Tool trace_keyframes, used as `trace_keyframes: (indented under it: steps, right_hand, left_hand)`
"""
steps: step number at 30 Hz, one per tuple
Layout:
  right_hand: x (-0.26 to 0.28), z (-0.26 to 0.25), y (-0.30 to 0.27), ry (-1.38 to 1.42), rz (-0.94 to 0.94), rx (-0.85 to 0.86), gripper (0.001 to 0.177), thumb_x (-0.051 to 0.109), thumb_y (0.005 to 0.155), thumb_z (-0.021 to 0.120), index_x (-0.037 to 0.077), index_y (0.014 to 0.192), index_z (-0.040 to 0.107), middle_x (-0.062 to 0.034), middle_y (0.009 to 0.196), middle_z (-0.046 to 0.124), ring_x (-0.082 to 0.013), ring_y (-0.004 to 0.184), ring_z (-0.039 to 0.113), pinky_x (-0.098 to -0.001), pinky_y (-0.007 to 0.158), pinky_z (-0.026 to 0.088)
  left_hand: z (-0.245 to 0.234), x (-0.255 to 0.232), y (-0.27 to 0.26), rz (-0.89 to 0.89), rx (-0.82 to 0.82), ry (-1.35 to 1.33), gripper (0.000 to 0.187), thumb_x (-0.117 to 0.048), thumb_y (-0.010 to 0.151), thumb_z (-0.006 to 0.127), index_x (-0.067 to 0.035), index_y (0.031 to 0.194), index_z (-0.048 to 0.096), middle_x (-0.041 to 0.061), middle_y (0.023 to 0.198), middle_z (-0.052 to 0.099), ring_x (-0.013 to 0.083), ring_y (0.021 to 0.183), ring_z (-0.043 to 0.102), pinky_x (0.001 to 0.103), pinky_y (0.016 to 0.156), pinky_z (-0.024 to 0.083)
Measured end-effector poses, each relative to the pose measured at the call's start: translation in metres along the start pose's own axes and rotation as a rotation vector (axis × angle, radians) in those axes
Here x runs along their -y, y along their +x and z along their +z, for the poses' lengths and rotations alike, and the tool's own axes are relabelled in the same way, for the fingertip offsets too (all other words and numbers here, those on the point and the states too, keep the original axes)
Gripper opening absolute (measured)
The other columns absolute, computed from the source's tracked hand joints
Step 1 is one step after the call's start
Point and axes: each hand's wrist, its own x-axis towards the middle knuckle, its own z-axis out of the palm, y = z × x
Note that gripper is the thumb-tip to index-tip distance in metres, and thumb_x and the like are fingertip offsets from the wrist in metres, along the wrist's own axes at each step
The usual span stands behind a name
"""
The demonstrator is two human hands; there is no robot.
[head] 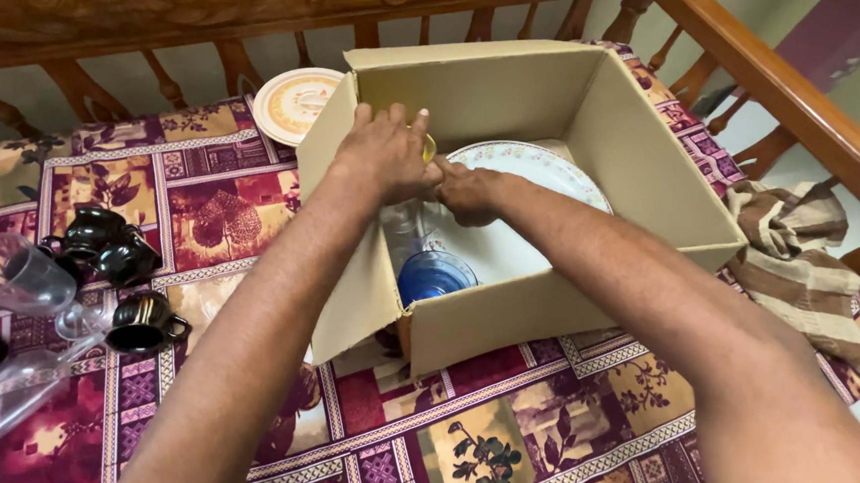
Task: The person wipes several plates with a cloth, then places them into a cardboard box. They also pack bowls, glasses, and mugs into the box. The task is performed on a dining table with a patterned tablecloth.
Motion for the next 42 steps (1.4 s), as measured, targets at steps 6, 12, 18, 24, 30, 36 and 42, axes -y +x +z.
trace_keyframes:
  steps: [6, 12, 18, 24, 30, 36, 42]
  right_hand:
    - [0.003, -0.001, 0.006, -0.118, 0.061, 0.124, 0.059, 0.007, 0.087, 0.057, 0.015, 0.146, 0.056, -0.0223, 0.163, 0.02, -0.0379, 0.145, 0.037, -0.0461, 0.11, 0.047]
    - [0.011, -0.006, 0.011, -0.126, 0.133, 0.106, 0.046, 0.009, 0.089, 0.059, 0.012, 0.134, 0.066, -0.0168, 0.151, 0.047, -0.0339, 0.136, 0.051, -0.0479, 0.101, 0.054]
    - [0.008, -0.003, 0.014, -0.057, 0.113, 0.206, 0.044, 0.008, 0.088, 0.061, 0.011, 0.131, 0.068, -0.0193, 0.127, 0.069, -0.0315, 0.115, 0.069, -0.046, 0.095, 0.056]
    - [0.015, -0.025, 0.003, 0.072, 0.095, 0.209, 0.066, 0.0, 0.081, 0.066, 0.019, 0.143, 0.057, -0.0155, 0.123, 0.071, -0.0313, 0.113, 0.069, -0.0462, 0.092, 0.057]
    - [0.017, -0.037, -0.003, 0.096, 0.121, 0.124, 0.078, 0.007, 0.077, 0.075, 0.03, 0.148, 0.051, -0.016, 0.137, 0.054, -0.0335, 0.122, 0.061, -0.0439, 0.096, 0.056]
    - [0.007, -0.028, 0.002, 0.04, 0.094, 0.045, 0.078, 0.008, 0.078, 0.073, 0.039, 0.147, 0.055, -0.016, 0.14, 0.05, -0.0336, 0.123, 0.06, -0.0439, 0.096, 0.056]
    - [0.012, -0.023, 0.006, -0.008, 0.1, 0.243, 0.085, 0.01, 0.079, 0.073, 0.037, 0.155, 0.044, -0.0124, 0.124, 0.069, -0.0305, 0.113, 0.068, -0.0462, 0.095, 0.055]
  left_hand:
    - [-0.008, 0.0, -0.007, -0.004, -0.051, -0.046, 0.087, -0.059, 0.09, 0.058, -0.004, 0.154, 0.04, 0.022, 0.128, 0.058, 0.031, 0.123, 0.054, 0.046, 0.105, 0.032]
    - [-0.01, -0.006, -0.01, -0.086, -0.12, -0.062, 0.096, -0.071, 0.089, 0.057, 0.001, 0.151, 0.043, 0.022, 0.125, 0.058, 0.0319, 0.121, 0.054, 0.048, 0.107, 0.03]
    - [0.002, -0.009, -0.005, -0.106, -0.203, -0.011, 0.078, -0.048, 0.089, 0.058, 0.0, 0.15, 0.048, 0.021, 0.116, 0.062, 0.031, 0.112, 0.059, 0.049, 0.104, 0.032]
    - [0.008, -0.009, -0.011, -0.071, -0.344, -0.017, 0.076, -0.053, 0.093, 0.058, -0.001, 0.148, 0.051, 0.021, 0.113, 0.061, 0.0329, 0.109, 0.058, 0.049, 0.1, 0.033]
    - [0.001, -0.007, -0.021, -0.06, -0.397, -0.029, 0.066, -0.052, 0.093, 0.062, -0.001, 0.135, 0.06, 0.021, 0.11, 0.06, 0.034, 0.108, 0.058, 0.05, 0.1, 0.033]
    - [0.0, -0.007, -0.022, -0.079, -0.349, -0.043, 0.063, -0.053, 0.093, 0.064, -0.003, 0.131, 0.062, 0.021, 0.111, 0.061, 0.0344, 0.108, 0.059, 0.051, 0.101, 0.032]
    - [0.01, -0.01, -0.006, -0.04, -0.258, 0.011, 0.067, -0.057, 0.092, 0.063, -0.001, 0.128, 0.06, 0.02, 0.116, 0.063, 0.03, 0.118, 0.056, 0.049, 0.103, 0.032]
